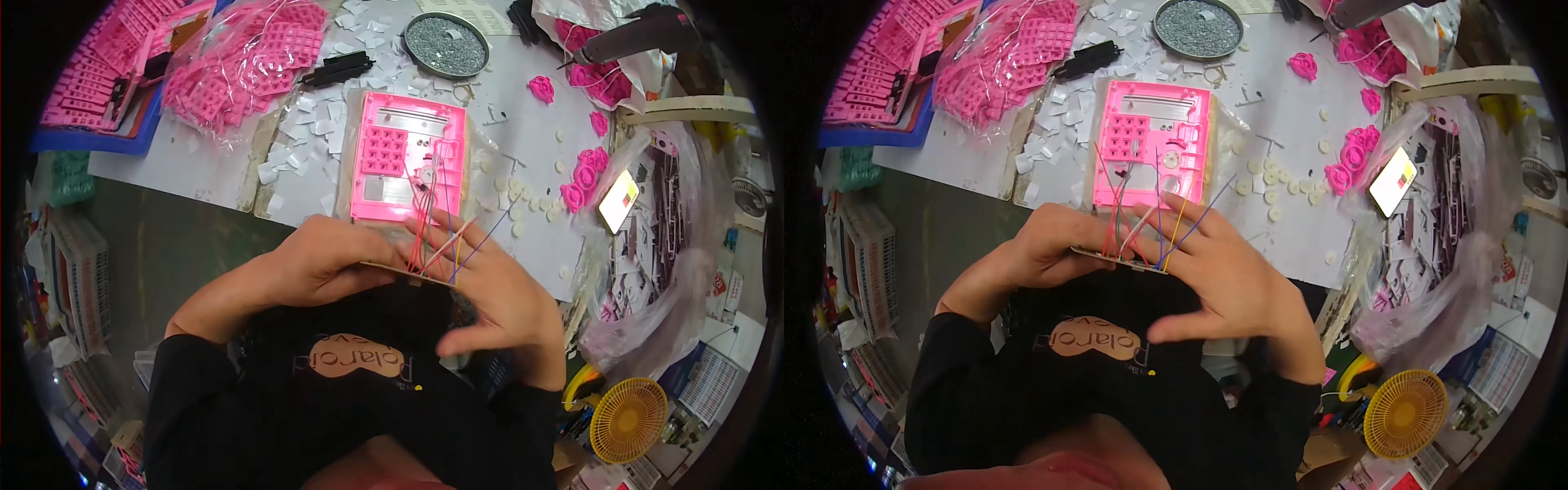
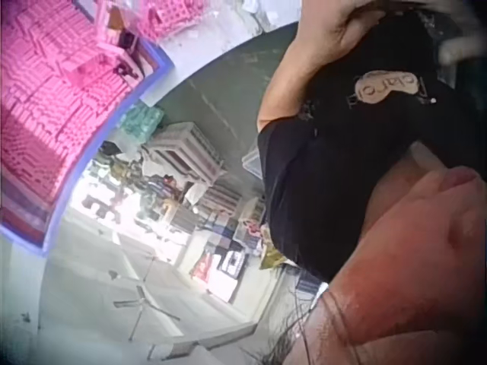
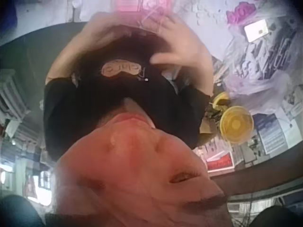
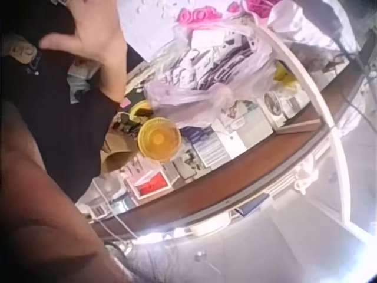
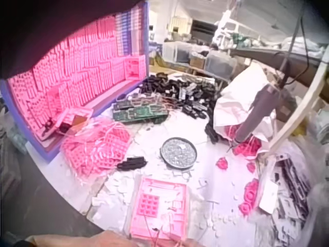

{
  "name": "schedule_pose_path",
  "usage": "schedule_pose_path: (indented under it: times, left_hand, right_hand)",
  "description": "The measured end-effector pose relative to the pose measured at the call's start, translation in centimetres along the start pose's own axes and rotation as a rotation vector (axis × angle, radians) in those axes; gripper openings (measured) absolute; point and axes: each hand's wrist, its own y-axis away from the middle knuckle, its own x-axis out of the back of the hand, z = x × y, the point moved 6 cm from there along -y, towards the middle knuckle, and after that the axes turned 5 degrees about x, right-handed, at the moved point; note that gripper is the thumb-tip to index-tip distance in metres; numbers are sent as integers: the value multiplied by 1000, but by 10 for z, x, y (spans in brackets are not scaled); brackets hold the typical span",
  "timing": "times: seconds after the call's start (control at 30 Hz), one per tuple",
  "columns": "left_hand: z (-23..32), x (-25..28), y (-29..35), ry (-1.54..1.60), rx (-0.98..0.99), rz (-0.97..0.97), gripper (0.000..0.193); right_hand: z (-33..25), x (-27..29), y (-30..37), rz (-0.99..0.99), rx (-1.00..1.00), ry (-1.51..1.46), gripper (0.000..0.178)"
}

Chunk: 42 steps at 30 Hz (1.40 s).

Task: Assembling a toy calculator by installing internal circuit boards and securing the plastic casing.

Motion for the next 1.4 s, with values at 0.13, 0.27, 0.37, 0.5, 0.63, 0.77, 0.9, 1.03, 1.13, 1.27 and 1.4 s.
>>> schedule_pose_path:
  times: [0.13,0.27,0.37,0.5,0.63,0.77,0.9,1.03,1.13,1.27,1.4]
  left_hand:
    - [-15,-5,10,-30,159,-65,15]
    - [-35,-19,25,419,520,-37,37]
    - [-56,-33,38,919,625,-25,78]
    - [-55,-24,35,1025,626,130,79]
    - [-55,-14,41,787,619,82,84]
    - [-39,22,41,9,592,-47,78]
    - [-37,59,33,-377,510,143,54]
    - [-35,55,-14,-713,18,193,52]
    - [-48,38,-21,-955,7,-10,53]
    - [-52,37,-26,-973,8,-38,57]
    - [-52,34,-33,-993,91,-192,58]
  right_hand:
    - [18,-11,-21,101,43,-188,74]
    - [43,-21,-16,209,-264,-571,44]
    - [77,-3,-29,481,-312,-487,34]
    - [125,6,-65,391,-378,-613,37]
    - [136,3,-82,252,-509,-593,39]
    - [132,9,-98,105,-501,-163,38]
    - [126,12,-108,115,-362,105,41]
    - [105,18,-112,186,-371,459,48]
    - [82,27,-105,421,-266,725,55]
    - [77,-18,-75,252,-31,567,52]
    - [68,-33,-73,64,-183,668,56]
